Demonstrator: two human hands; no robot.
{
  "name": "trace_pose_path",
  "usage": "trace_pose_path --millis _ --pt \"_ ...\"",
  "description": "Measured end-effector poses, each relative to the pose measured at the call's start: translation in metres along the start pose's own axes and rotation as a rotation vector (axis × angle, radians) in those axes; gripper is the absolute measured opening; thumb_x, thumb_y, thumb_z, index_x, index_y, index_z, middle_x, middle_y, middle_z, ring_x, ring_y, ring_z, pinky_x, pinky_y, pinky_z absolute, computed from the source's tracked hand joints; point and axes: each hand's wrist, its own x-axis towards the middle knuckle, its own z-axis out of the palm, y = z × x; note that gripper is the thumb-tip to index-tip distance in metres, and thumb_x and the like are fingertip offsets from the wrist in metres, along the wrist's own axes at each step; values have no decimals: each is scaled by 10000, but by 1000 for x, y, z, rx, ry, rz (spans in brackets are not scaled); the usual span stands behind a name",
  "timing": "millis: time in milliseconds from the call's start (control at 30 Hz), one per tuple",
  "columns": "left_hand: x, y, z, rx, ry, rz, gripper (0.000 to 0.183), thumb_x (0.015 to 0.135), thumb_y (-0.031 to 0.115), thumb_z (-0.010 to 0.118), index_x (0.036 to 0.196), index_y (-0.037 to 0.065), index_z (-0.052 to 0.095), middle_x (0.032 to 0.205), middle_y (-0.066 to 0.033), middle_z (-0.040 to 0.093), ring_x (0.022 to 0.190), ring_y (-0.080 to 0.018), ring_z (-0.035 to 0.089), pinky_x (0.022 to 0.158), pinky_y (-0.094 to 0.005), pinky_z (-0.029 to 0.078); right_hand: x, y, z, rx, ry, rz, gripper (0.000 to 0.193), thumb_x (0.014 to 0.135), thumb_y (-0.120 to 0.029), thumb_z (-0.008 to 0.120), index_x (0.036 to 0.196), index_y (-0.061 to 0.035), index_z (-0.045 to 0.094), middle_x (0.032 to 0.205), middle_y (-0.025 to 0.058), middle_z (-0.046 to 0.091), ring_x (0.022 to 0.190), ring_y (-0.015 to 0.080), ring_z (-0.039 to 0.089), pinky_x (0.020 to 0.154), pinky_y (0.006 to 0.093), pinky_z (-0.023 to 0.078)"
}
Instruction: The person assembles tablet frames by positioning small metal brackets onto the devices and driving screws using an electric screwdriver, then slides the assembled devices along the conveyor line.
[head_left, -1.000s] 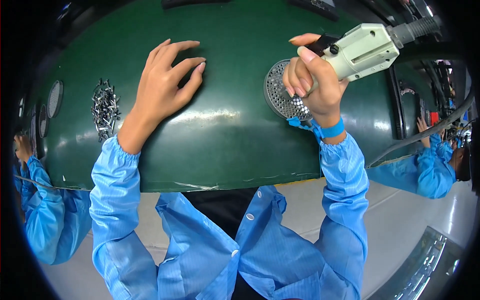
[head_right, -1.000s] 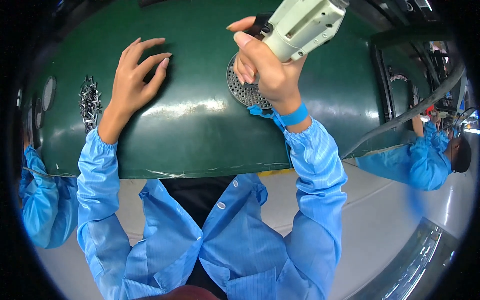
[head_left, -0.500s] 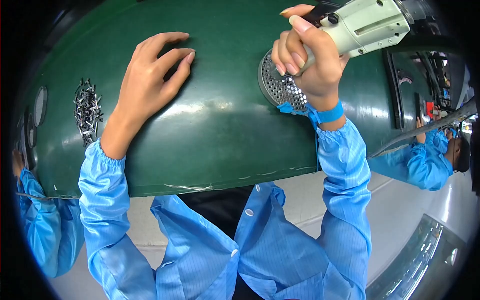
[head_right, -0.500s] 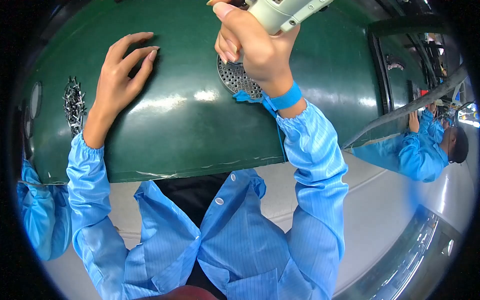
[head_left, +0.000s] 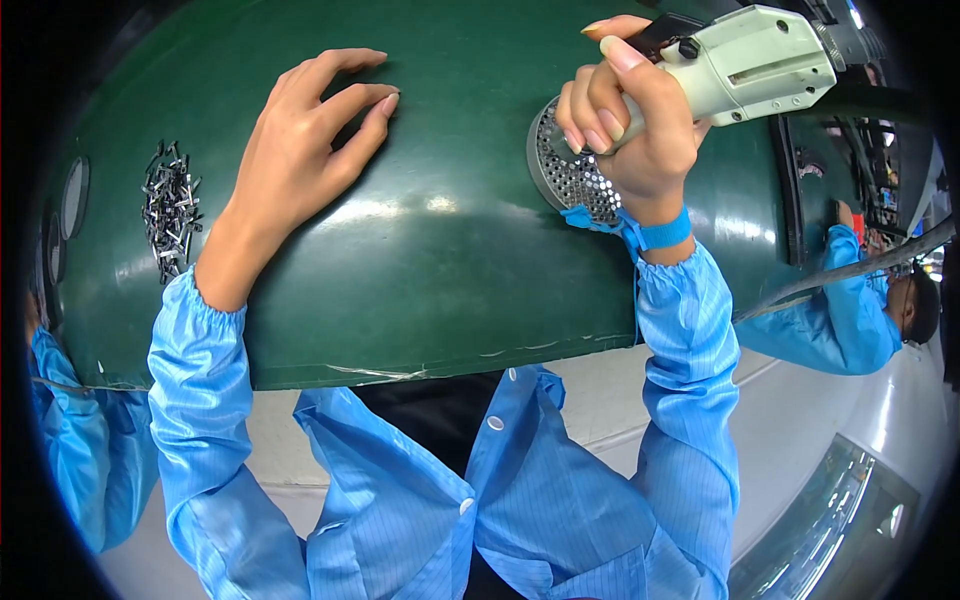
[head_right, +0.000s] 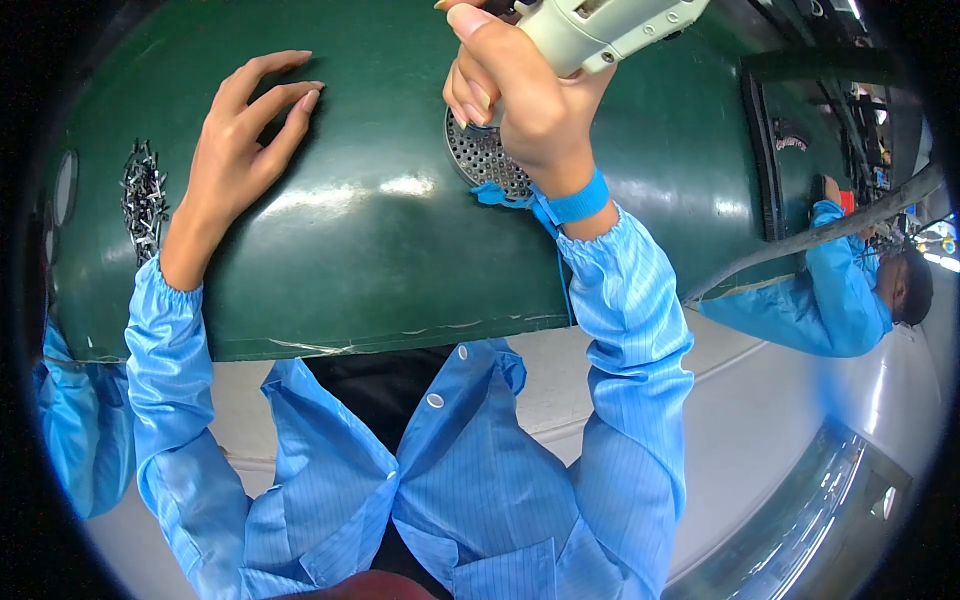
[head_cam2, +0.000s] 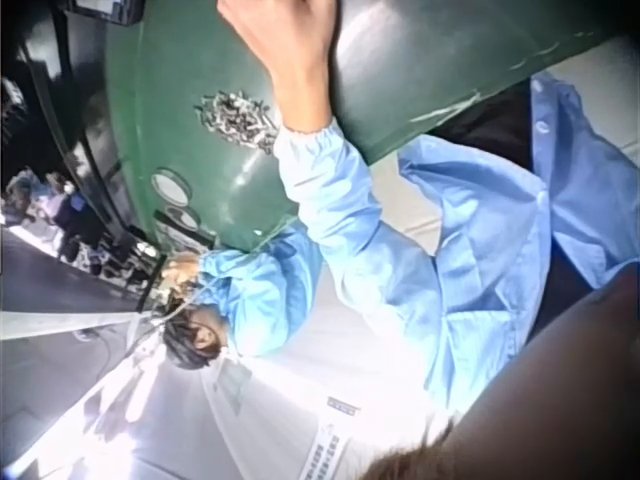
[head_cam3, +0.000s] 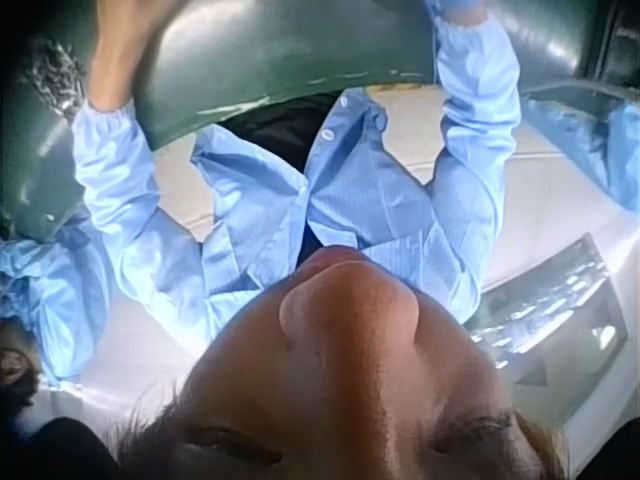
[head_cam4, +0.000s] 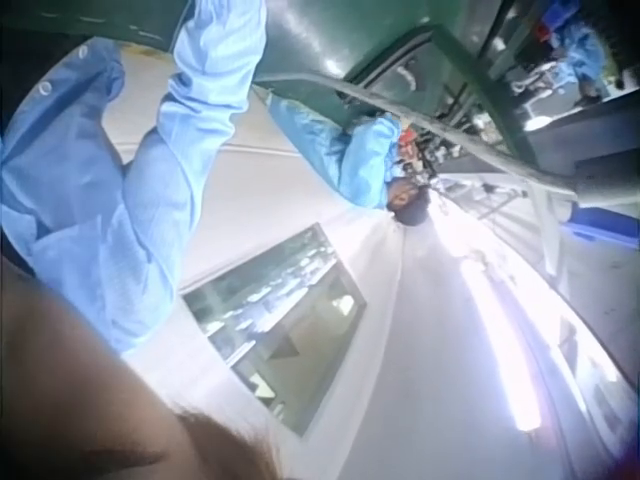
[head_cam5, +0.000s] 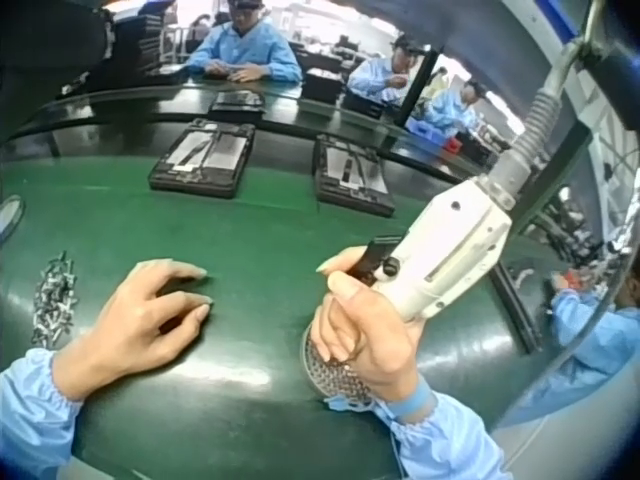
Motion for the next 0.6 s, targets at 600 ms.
trace_pose_path --millis 600 --pt "1 5 1 -2 82 33 122 852 119 709 920 21 733 1118 -104 672 992 -287 653 883 -390 512 0 -3 15 -115 14 -21 355 954 -151 540 1215 86 583 516 12 370 413 116 403 425 302 409"
